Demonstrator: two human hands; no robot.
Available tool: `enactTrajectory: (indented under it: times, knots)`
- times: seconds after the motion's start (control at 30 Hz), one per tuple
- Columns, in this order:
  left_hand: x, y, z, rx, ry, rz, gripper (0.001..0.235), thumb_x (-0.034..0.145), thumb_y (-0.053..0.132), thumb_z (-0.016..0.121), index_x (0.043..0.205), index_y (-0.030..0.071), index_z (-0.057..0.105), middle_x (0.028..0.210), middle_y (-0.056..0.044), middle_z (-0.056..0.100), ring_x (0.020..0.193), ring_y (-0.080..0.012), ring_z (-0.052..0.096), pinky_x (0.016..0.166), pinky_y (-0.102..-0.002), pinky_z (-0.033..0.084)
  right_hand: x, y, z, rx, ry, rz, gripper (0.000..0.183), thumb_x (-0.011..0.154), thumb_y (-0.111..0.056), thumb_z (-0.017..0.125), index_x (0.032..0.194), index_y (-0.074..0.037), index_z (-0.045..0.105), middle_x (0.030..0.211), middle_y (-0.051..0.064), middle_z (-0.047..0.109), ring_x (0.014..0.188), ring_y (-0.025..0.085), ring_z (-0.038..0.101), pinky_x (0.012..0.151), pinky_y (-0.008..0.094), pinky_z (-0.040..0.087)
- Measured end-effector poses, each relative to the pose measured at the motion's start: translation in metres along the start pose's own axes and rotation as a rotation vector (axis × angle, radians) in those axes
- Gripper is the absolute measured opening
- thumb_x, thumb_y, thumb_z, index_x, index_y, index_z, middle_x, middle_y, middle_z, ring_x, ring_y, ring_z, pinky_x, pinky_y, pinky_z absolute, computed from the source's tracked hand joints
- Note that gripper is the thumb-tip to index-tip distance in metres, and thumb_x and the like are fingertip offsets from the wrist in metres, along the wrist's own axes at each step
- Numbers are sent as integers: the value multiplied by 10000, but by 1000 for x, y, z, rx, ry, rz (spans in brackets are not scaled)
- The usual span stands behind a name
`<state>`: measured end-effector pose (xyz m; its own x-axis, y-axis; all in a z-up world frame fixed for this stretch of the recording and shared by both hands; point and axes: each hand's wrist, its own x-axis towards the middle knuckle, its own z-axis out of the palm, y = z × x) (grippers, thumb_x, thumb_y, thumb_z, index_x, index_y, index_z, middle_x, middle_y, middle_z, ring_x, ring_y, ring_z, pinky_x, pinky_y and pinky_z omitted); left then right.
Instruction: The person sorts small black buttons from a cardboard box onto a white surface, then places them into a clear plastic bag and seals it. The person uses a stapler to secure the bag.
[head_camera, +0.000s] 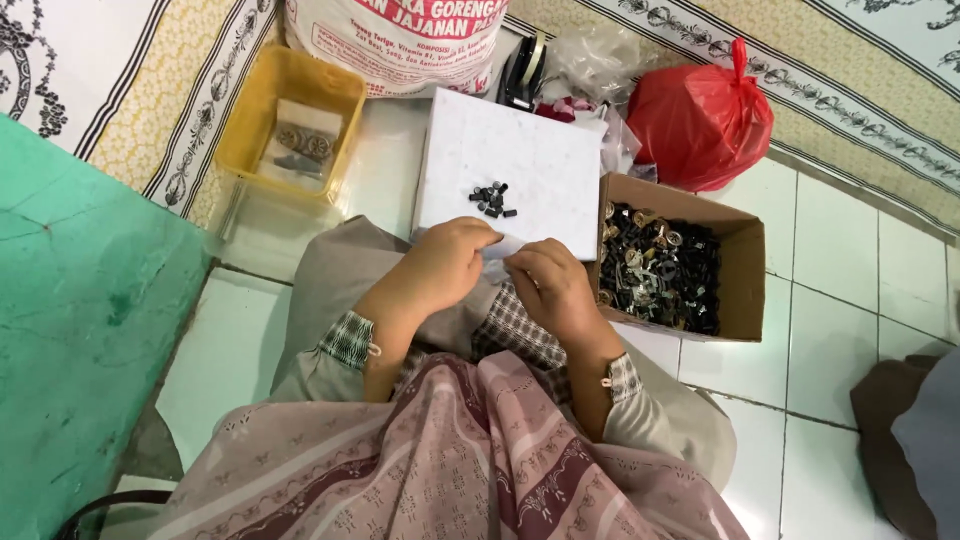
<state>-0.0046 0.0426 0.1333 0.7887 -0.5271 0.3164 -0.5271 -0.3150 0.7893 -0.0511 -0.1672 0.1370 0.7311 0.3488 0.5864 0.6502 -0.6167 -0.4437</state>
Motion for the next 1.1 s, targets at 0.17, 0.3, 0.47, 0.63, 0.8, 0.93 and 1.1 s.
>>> enactTrajectory:
  times: [0.17, 0.3, 0.47, 0.63, 0.8, 0.93, 1.1]
  knots:
    - [3, 49, -26, -40, 177, 111, 309, 891, -80, 567, 1133, -25, 750, 1110, -239, 725, 1063, -420, 704, 930, -459, 576, 15, -9, -9, 298, 299, 68, 255, 981, -140, 654, 1219, -48, 645, 1248, 191, 583, 898, 222, 602, 754, 355, 553]
    - [0, -5, -4, 51, 286, 24, 259, 910, 61, 662, 1143, 83, 774, 1102, -103, 745, 1062, -302, 726, 900, -369, 584, -13, 98, 24, 231, 356, 276, 173, 1041, 17, 605, 1209, 61, 610, 1107, 171, 572, 777, 224, 626, 687, 358, 544]
    - [-9, 13, -29, 81, 385, 80, 260, 919, -18, 655, 1144, 47, 767, 1074, -120, 739, 967, -290, 738, 810, -349, 616, -37, 162, 70, -50, -20, 549, 194, 934, -60, 763, 1126, -40, 747, 1002, 115, 660, 807, 240, 666, 649, 317, 591]
    - [-16, 42, -50, 34, 381, 71, 296, 929, -40, 622, 1173, 63, 755, 1097, -92, 734, 962, -258, 741, 789, -339, 627, -26, 158, 80, -263, -260, 302, 170, 930, -42, 715, 1091, -52, 767, 1041, 126, 684, 876, 275, 677, 757, 348, 617]
    - [-16, 23, -46, -21, 340, 80, 283, 885, -83, 633, 1121, 15, 754, 1036, -166, 735, 945, -347, 738, 728, -390, 629, -11, 149, 80, -417, -417, 193, 164, 968, -70, 678, 1104, -106, 761, 1027, 97, 671, 910, 258, 670, 734, 349, 602]
    - [-14, 35, -48, -27, 347, 47, 318, 908, -75, 624, 1173, 36, 760, 1092, -155, 740, 996, -350, 730, 780, -386, 625, 0, 128, 67, -511, -574, 180, 264, 891, -33, 705, 1139, -115, 740, 1031, 114, 670, 916, 286, 672, 737, 387, 611]
    - [-18, 44, -52, -45, 383, 69, 329, 927, -90, 590, 1200, 17, 740, 1085, -154, 732, 951, -314, 739, 733, -361, 631, -6, 143, 72, -515, -593, 243, 163, 970, -56, 631, 1080, -106, 740, 960, 68, 666, 858, 218, 669, 710, 298, 587]
